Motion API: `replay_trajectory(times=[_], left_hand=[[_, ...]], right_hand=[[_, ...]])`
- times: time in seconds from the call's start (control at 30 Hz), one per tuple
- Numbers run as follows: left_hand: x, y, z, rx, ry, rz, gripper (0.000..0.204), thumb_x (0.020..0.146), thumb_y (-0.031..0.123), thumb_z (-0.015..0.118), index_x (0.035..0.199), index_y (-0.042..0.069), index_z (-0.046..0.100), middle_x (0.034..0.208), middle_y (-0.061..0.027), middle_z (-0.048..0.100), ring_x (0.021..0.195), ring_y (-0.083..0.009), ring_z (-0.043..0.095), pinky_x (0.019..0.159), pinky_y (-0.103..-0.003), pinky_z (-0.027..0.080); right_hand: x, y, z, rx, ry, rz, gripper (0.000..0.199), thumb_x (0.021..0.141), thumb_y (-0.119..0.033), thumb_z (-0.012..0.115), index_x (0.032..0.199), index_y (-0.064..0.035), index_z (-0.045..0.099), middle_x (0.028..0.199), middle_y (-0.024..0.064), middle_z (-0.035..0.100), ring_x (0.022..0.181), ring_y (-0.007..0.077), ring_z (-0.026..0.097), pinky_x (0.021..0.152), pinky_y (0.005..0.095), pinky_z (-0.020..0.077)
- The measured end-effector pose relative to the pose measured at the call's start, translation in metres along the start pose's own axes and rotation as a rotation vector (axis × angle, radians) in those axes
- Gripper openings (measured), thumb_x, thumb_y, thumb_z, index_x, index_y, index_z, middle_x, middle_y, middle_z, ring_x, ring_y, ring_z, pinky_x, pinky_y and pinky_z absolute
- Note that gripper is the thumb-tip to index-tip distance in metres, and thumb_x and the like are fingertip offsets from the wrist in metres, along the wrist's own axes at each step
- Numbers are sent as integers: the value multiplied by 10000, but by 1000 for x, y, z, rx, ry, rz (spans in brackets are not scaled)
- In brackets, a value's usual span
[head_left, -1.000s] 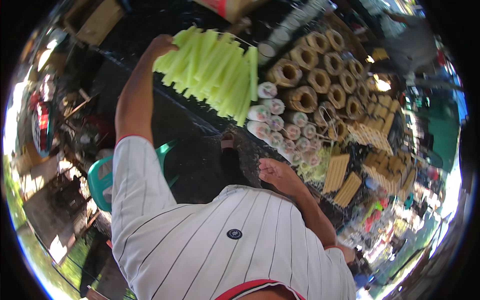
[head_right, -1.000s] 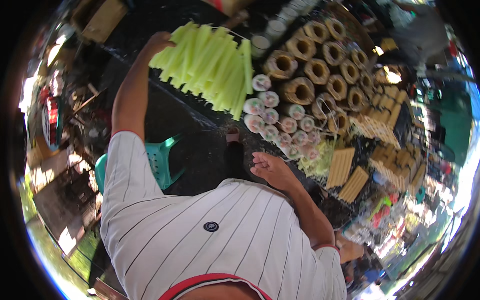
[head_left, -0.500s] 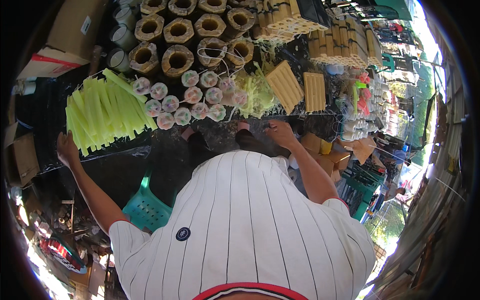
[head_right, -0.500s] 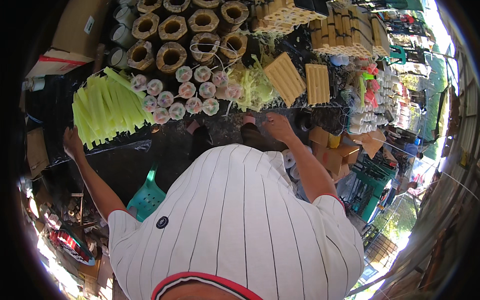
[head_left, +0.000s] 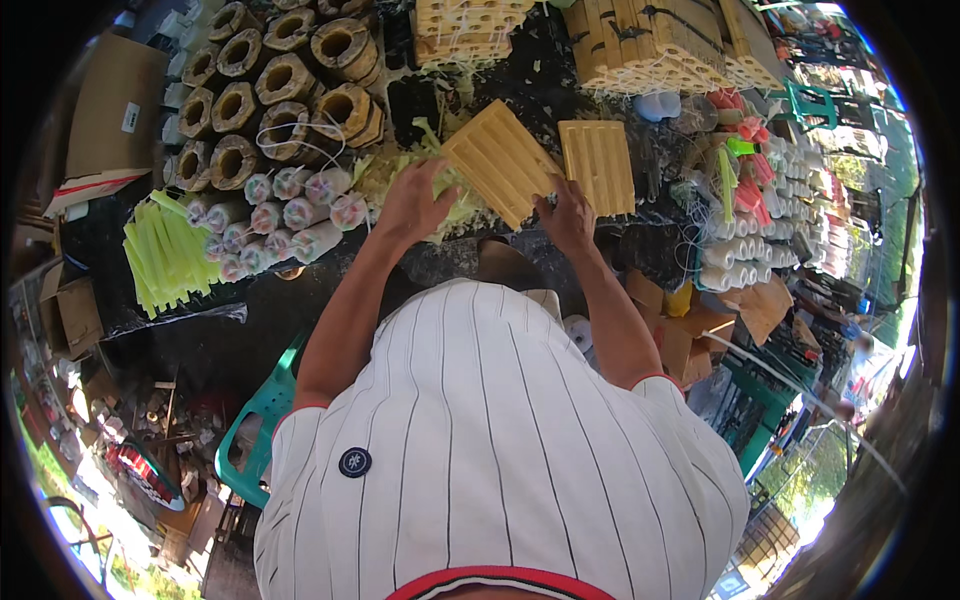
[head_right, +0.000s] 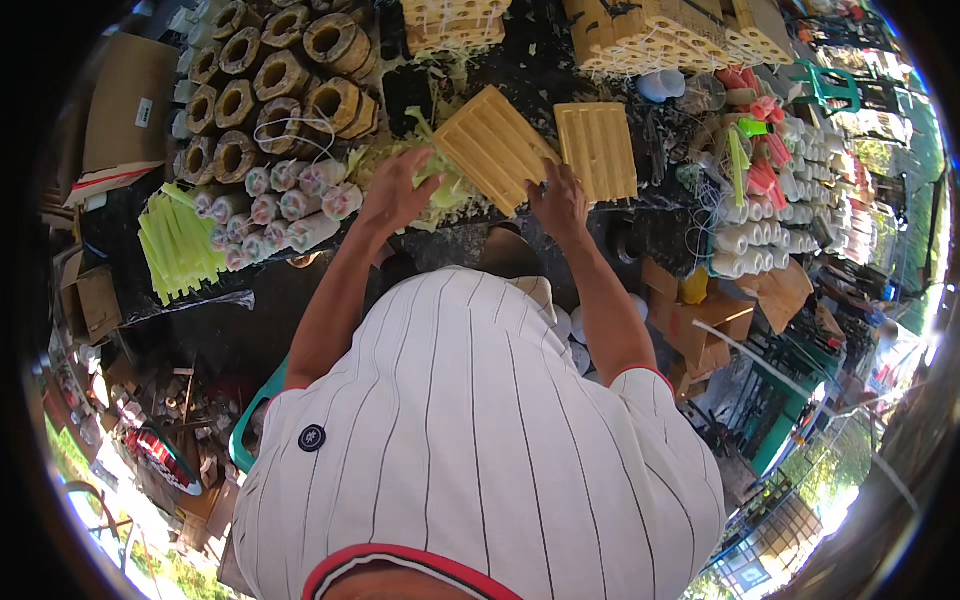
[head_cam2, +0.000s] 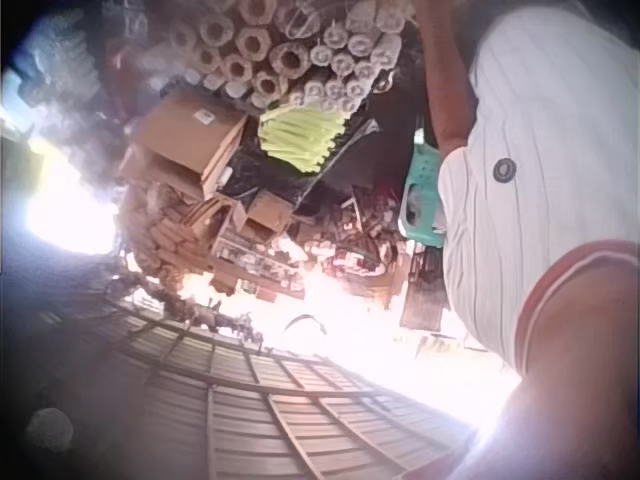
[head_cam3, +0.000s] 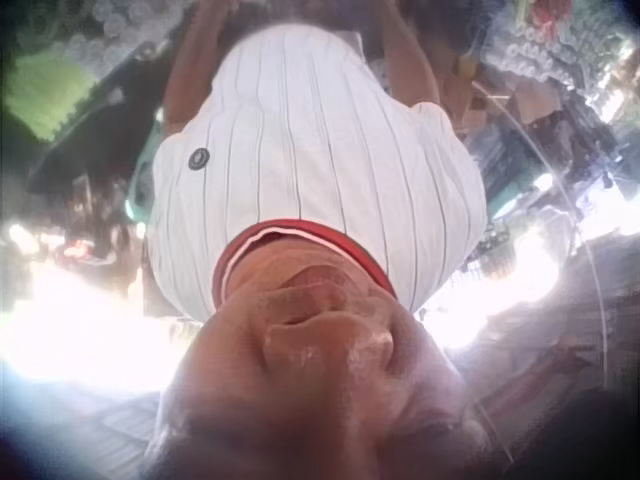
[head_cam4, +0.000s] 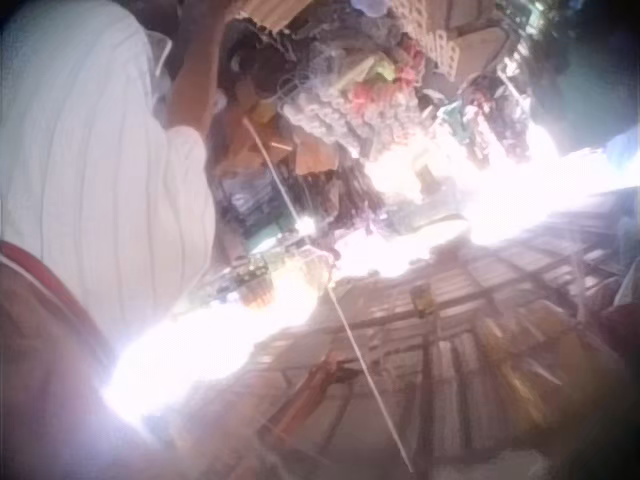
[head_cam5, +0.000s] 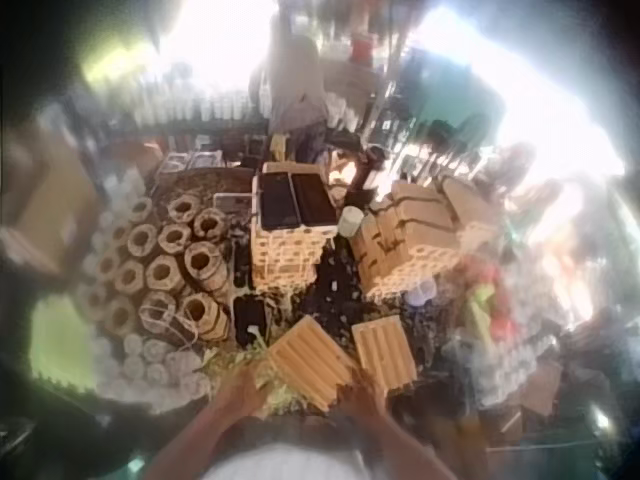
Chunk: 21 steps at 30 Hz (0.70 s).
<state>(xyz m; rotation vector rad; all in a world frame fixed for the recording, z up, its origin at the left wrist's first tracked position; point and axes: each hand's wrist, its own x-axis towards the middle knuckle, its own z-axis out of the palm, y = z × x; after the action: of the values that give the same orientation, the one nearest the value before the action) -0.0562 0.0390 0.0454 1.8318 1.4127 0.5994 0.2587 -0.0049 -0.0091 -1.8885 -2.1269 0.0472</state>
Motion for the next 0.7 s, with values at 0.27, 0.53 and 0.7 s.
replay_trajectory(times=[0.27,0.53,0.7], left_hand=[[150,-22,80,409,-316,-560,623,1005,478,680,1387,-4,580,1254,-185,692,1164,-382,672,1020,-512,532],[138,-26,61,175,-191,-387,411,956,357,783,1113,4,641,949,-167,721,860,-310,727,778,-465,552],[104,130,23,199,-209,-220,380,909,297,821,1021,2,610,833,-181,686,759,-284,689,692,-420,521]], right_hand=[[54,63,28,82,-491,-303,793,933,-503,725,1560,-106,443,887,161,639,733,360,701,673,501,565],[36,80,33,212,-384,-345,767,917,-379,758,1541,-41,468,904,146,646,756,313,707,625,475,556],[2,106,-21,74,-563,-291,660,935,-344,753,1482,-43,539,1198,241,659,1064,411,687,879,519,565]])
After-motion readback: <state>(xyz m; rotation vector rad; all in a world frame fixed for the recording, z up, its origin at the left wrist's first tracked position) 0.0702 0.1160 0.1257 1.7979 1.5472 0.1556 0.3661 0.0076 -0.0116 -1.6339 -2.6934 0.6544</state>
